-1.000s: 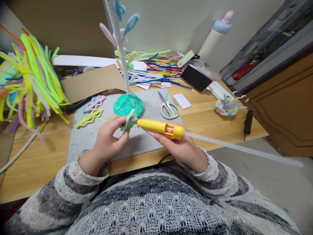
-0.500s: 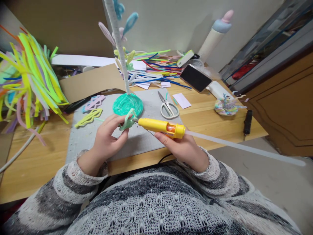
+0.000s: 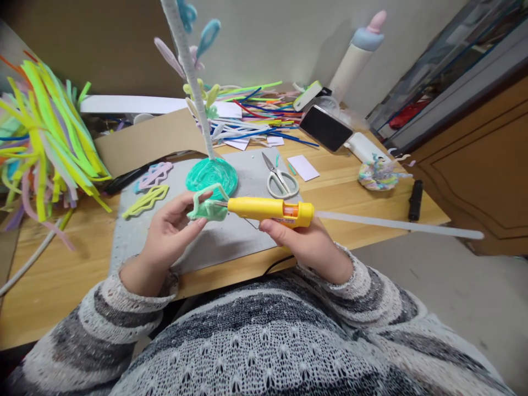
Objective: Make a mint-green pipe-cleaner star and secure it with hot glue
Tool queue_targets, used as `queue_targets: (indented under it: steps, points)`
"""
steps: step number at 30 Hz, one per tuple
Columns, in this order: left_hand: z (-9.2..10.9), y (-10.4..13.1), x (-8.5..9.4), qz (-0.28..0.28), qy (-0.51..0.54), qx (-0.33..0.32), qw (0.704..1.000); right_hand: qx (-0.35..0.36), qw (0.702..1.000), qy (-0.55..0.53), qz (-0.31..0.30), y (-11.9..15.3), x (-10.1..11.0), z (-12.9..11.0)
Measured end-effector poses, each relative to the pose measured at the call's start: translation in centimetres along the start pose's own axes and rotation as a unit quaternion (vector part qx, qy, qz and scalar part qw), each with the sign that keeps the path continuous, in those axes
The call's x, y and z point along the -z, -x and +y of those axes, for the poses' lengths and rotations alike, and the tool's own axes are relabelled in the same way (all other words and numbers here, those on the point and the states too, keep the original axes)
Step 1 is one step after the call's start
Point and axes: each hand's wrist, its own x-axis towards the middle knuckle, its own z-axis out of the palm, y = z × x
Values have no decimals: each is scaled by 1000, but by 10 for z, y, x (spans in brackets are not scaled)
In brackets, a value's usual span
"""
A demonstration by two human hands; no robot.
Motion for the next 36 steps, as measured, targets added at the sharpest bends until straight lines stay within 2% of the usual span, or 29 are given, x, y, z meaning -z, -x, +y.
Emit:
queue_targets:
  steps: [8,18,36]
  points:
    - [-1,1,1,-27,17,-2,999,-29,999,-28,-14,-4,-3,-1]
    - [0,2,1,-27,27,-2,999,-14,999,-5,-47,-4,1,0]
    - [2,0,2,-5,56,-6,998,-29,1000,2,3,0,6,2]
